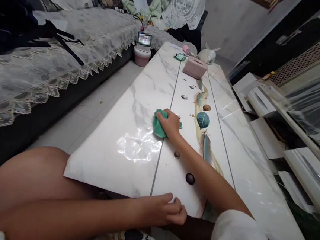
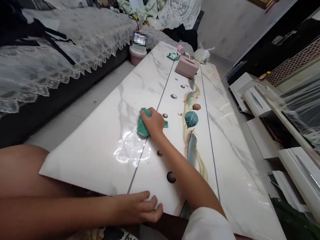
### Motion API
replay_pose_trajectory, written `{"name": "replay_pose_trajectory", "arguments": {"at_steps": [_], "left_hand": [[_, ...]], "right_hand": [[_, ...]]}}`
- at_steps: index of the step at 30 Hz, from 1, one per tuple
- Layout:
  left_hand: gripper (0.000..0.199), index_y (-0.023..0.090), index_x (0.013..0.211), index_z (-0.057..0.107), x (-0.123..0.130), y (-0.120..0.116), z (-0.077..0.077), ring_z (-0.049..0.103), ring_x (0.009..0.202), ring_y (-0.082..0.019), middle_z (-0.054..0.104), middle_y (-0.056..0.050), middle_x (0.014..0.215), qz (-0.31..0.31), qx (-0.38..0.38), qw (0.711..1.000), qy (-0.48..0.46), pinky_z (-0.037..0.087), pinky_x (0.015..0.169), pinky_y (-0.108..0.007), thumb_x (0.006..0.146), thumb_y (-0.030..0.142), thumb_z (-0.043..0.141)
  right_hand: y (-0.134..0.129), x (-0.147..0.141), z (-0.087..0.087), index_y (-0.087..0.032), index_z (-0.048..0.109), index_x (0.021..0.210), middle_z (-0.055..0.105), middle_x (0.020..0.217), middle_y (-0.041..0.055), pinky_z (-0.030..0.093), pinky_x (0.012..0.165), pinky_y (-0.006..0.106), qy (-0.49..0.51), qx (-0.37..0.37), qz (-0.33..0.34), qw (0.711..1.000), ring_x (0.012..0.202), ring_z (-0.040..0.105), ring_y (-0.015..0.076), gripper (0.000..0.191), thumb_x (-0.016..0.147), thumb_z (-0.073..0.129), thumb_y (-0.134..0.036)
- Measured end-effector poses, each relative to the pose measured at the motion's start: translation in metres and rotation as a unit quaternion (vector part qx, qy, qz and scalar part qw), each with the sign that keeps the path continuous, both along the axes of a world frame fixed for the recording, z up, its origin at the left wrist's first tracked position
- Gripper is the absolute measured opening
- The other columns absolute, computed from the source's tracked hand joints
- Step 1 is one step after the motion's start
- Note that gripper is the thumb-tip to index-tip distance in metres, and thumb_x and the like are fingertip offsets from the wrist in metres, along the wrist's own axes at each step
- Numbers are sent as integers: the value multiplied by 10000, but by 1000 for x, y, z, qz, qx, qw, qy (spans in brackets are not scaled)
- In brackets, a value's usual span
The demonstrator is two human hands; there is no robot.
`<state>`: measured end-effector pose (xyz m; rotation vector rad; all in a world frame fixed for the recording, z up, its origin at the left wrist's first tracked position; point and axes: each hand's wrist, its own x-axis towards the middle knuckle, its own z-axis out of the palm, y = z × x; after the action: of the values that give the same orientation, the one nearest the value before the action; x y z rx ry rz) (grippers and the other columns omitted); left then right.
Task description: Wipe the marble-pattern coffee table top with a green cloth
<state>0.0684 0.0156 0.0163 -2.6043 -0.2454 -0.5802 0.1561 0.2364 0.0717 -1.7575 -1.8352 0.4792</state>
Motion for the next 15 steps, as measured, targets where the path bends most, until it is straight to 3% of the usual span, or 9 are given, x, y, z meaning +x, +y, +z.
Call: {"name": "replay_pose_trajectory", "arguments": {"at_steps": [6,11,15], "left_hand": [[296,254,1125,778,0,0,-2,551,1122,-175,507,-72,1424,-6,1,1000,1,467,859,-303,986,193,524],[322,261,1171,775,3,1,-7,565,1104,-163,541,-56,1410,-14,-3,1000,-20,485,905,-287,992,178,520],[341,320,1155,787,3,0,-12,559,1149,-148,551,-11,1422,-39,-15,999,-3,471,1041,-287,995,179,521]], "right_hand": [[-41,-73,4,-244,675,985,710,918,-20,369,719,271,13,-34,163,986,879,631,183,318,950,557,-537],[-65,-114,8,-242,644,1027,715,1000,1,386,706,284,-25,-57,210,976,907,629,196,355,980,520,-571],[-94,-145,5,-259,621,1044,709,1029,-24,395,697,277,-76,-33,253,964,920,619,195,405,988,453,-622]]}}
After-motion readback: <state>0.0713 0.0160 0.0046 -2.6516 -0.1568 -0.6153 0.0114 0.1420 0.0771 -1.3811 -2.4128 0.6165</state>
